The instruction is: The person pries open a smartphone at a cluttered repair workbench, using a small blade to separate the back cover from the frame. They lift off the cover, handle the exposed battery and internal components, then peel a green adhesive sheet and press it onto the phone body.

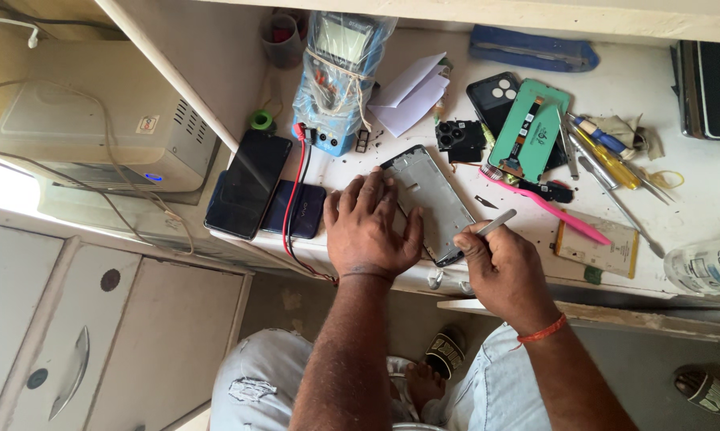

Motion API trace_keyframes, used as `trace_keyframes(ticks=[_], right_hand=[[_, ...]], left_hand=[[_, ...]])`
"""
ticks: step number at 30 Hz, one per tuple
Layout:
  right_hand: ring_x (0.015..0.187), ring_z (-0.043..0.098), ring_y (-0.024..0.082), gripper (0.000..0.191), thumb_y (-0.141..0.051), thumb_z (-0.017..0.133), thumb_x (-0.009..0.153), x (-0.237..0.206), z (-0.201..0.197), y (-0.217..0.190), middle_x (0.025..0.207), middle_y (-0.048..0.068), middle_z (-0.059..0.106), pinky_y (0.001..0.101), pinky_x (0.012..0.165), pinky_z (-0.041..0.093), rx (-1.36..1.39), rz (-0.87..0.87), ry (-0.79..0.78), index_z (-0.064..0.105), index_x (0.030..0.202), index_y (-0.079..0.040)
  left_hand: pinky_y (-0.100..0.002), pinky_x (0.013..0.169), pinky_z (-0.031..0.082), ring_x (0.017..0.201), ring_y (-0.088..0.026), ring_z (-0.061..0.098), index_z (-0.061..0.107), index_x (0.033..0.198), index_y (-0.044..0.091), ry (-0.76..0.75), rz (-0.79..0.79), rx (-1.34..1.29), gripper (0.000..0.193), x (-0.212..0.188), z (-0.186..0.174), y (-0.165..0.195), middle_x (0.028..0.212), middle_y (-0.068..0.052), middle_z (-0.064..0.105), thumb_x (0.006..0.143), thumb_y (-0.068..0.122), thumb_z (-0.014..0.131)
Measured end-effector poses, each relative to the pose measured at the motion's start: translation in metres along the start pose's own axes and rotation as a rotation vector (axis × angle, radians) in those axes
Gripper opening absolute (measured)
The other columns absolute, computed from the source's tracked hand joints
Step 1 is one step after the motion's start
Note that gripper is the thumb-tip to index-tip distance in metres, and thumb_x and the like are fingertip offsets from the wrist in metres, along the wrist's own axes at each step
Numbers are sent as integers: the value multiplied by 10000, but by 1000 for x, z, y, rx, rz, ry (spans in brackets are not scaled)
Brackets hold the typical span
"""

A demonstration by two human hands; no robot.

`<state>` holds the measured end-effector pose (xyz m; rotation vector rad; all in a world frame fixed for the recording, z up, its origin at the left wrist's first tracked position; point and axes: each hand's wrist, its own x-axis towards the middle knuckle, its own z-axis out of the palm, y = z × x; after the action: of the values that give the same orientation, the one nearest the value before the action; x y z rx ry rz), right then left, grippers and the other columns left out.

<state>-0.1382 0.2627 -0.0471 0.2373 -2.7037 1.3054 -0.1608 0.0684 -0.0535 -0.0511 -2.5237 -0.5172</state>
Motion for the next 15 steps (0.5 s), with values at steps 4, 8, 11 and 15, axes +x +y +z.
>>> trace_keyframes(ticks=[4,8,11,15], right_hand=[[637,701,218,275,-296,670,992,1,0,-1,764,126,721,354,590,546,-32,-32,11,677,1013,-23],[648,709,238,265,-292,675,979,2,-1,-2,775,136,726,361,606,552,-33,-11,-6,689,997,-28],[690,713,224,256,-285,679,972,-1,-2,-1,803,139,734,351,623,551,-46,-55,-21,703,965,-30],[676,648,167,285,-296,656,997,-8,0,1,780,110,715,315,624,529,83,-6,46,694,993,-14]], left_hand=[[-567,1117,355,1293,-306,569,730,1233,108,-4,3,-6,532,0,-2,0,1395,-80,639,835,460,689],[-573,1114,357,1291,-307,569,734,1228,110,0,-2,-4,530,0,-2,1,1393,-80,642,829,456,690],[-578,1113,354,1289,-307,571,735,1219,110,-1,-4,-4,526,0,-3,1,1394,-79,643,824,454,690],[-581,1114,354,1286,-310,572,736,1218,108,-4,2,-2,527,1,-3,0,1393,-77,643,820,450,688]])
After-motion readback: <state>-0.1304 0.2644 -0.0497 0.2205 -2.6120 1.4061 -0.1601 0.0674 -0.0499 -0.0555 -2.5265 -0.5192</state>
